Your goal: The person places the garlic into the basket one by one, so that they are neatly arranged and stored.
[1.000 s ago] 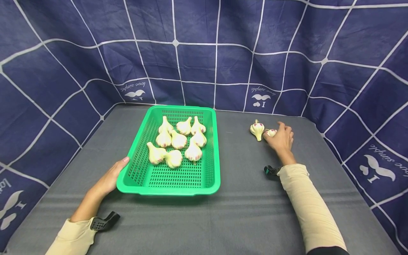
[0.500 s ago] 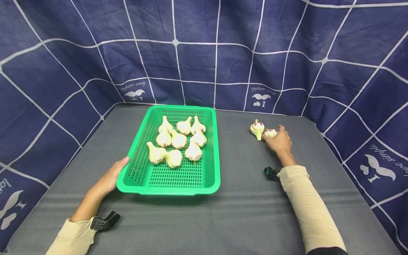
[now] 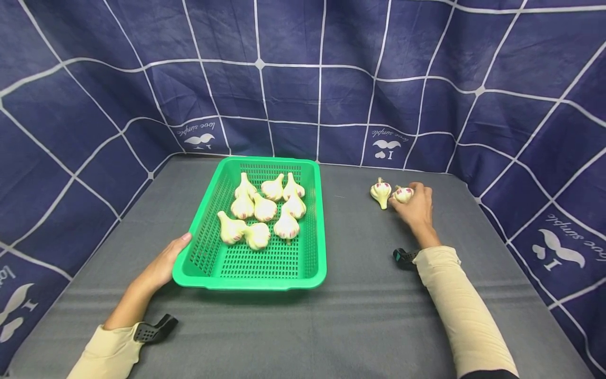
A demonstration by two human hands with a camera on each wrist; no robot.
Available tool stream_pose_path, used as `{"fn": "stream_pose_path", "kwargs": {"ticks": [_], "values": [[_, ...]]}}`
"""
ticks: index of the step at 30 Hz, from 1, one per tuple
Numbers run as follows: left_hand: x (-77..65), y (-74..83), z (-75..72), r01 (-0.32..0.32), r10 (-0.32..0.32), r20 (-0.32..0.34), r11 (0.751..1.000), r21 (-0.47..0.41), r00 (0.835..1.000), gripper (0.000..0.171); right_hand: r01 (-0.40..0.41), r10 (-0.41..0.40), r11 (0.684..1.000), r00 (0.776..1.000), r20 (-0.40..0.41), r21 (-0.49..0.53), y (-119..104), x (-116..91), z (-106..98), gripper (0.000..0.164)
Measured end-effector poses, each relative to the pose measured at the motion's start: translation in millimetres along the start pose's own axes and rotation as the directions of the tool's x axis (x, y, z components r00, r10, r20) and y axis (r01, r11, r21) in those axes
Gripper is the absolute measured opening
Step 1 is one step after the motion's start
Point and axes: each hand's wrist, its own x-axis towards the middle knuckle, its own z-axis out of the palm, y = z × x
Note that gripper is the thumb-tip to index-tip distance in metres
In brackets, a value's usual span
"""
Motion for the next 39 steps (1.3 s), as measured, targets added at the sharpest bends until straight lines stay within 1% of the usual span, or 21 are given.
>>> {"fn": "stream_pose_path", "kwargs": {"ticks": [6,13,19,22,24,27,30,33,39], "values": [[0.5,0.0,-0.2,-0.015,0.015,-0.007,1.0,-0.003,1.0,0.063,0.088,-0.088,0.996,0.996,0.002,-0.002,-4.5,-0.7,0.1,0.065],[-0.4,1.2,-0.6,0.003,-0.003,-0.009,1.0,0.005,1.0,0.065,0.182,-0.182,0.983,0.983,-0.034,0.007,-12.2,-1.3,-0.1,0.06],[-0.5,0.4,-0.5,0.017,-0.016,-0.013,1.0,0.013,1.0,0.065,0.268,-0.267,0.963,0.963,-0.036,0.006,-23.5,-4.0,-2.5,0.059],[-0.6,0.3,-0.6,0.018,-0.018,-0.013,1.0,0.013,1.0,0.066,0.321,-0.321,0.947,0.947,-0.036,0.016,-30.4,-5.9,-3.5,0.06],[-0.4,0.2,-0.6,0.008,-0.008,-0.016,1.0,0.009,1.0,0.065,0.353,-0.352,0.936,0.935,-0.034,0.02,-34.8,-7.3,-3.3,0.06],[0.1,0.4,-0.3,-0.015,0.016,-0.02,1.0,0.011,1.0,0.063,0.379,-0.378,0.926,0.926,-0.013,0.009,-38.8,-9.7,-2.5,0.062],[0.3,0.6,0.0,-0.026,0.026,-0.021,1.0,0.017,0.999,0.061,0.392,-0.391,0.92,0.92,0.022,-0.01,-40.4,-11.9,-1.4,0.063],[0.3,0.7,0.2,-0.023,0.023,-0.019,1.0,0.018,1.0,0.061,0.398,-0.397,0.917,0.917,0.047,-0.015,-40.9,-13.7,-0.7,0.064],[0.0,1.1,0.3,-0.008,0.009,-0.018,1.0,0.009,1.0,0.063,0.418,-0.418,0.908,0.907,0.059,0.008,-42.4,-14.0,1.5,0.066]]}}
